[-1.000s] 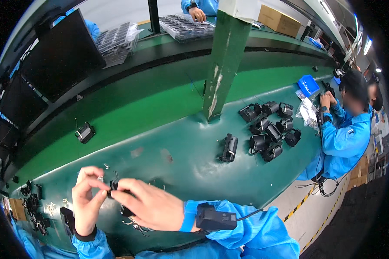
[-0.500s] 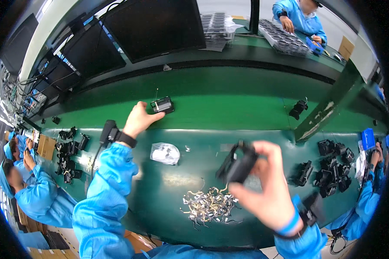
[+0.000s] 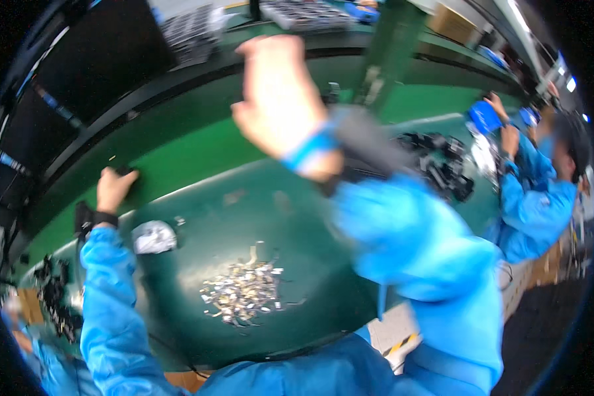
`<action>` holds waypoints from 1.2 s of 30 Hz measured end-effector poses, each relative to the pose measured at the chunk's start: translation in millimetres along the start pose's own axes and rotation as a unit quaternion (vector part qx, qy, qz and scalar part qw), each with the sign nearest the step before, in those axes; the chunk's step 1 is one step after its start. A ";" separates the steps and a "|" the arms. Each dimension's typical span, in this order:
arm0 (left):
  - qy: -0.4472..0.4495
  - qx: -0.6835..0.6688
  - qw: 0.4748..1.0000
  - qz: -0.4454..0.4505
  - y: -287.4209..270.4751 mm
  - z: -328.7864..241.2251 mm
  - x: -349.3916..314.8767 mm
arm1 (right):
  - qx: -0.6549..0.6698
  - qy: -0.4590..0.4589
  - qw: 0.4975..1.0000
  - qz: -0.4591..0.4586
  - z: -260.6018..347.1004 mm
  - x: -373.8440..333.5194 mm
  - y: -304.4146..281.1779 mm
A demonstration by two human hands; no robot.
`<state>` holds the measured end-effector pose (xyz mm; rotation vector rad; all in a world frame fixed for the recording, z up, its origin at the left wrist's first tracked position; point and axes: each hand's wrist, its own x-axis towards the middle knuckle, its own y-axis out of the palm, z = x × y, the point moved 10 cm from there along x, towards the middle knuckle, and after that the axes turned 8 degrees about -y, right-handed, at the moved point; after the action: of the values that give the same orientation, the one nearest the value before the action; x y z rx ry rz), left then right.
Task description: Manually assembling small electronic and plastic components on an industrial assembly line.
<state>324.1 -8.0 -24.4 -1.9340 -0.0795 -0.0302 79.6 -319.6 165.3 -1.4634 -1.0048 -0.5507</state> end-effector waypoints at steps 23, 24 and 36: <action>0.214 -0.441 0.858 0.152 -65.8 -116.1 -281.0 | 0.469 0.202 0.856 0.086 67.1 -110.7 -0.2; 0.203 -0.453 0.849 0.181 -54.8 -120.8 -289.4 | 0.491 0.195 0.841 0.115 75.5 -122.3 -7.0; 0.246 -0.409 0.856 0.201 -25.3 -141.0 -305.4 | 0.706 0.240 0.650 0.147 119.8 -148.2 14.7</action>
<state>20.1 -143.3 31.3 -2.6852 0.8029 -0.3232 -10.2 -242.1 15.5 0.0123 -0.4294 0.1775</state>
